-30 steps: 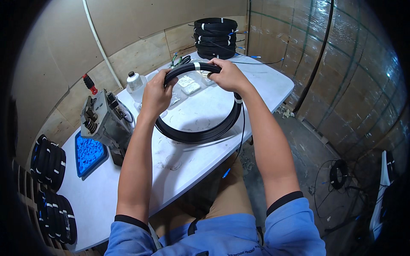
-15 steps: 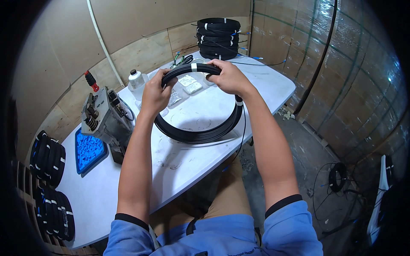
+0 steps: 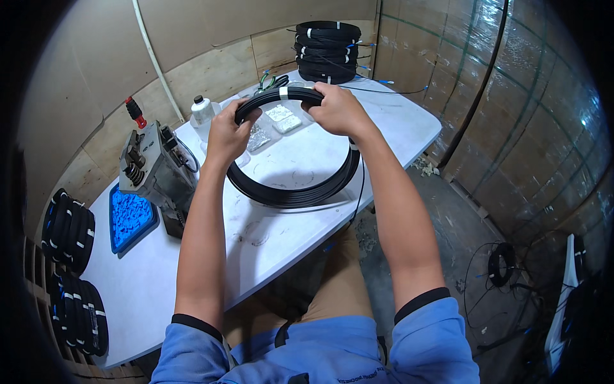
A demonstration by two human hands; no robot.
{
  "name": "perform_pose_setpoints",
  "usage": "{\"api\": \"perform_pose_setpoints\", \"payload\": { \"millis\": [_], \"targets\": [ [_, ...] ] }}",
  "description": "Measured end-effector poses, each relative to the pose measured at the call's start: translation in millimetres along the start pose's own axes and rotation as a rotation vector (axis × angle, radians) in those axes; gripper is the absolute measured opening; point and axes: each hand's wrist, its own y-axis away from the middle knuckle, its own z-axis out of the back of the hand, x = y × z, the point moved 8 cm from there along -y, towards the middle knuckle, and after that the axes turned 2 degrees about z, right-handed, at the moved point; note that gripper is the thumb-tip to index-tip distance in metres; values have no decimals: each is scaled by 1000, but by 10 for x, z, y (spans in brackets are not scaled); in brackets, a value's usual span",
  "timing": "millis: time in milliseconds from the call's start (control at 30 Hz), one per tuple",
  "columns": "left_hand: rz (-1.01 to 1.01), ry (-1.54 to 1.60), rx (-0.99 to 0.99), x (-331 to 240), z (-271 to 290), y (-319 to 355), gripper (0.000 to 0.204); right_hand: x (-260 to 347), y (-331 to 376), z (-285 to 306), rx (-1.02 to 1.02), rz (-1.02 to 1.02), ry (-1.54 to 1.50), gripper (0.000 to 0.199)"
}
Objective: Applying white tape markers and inspecting connections on a coiled black cable harness.
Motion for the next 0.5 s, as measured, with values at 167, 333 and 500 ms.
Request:
{"api": "perform_pose_setpoints", "payload": {
  "millis": [167, 333, 500],
  "targets": [
    [-82, -73, -20, -130, -41, -4, 32, -233, -88, 31, 14, 35, -81, 19],
    [-63, -65, 86, -49, -18, -3, 36, -161, -64, -23, -4, 31, -85, 18],
    [-55, -59, 61, -65, -19, 7, 34, -209, -68, -37, -7, 43, -62, 20]
  ]
}}
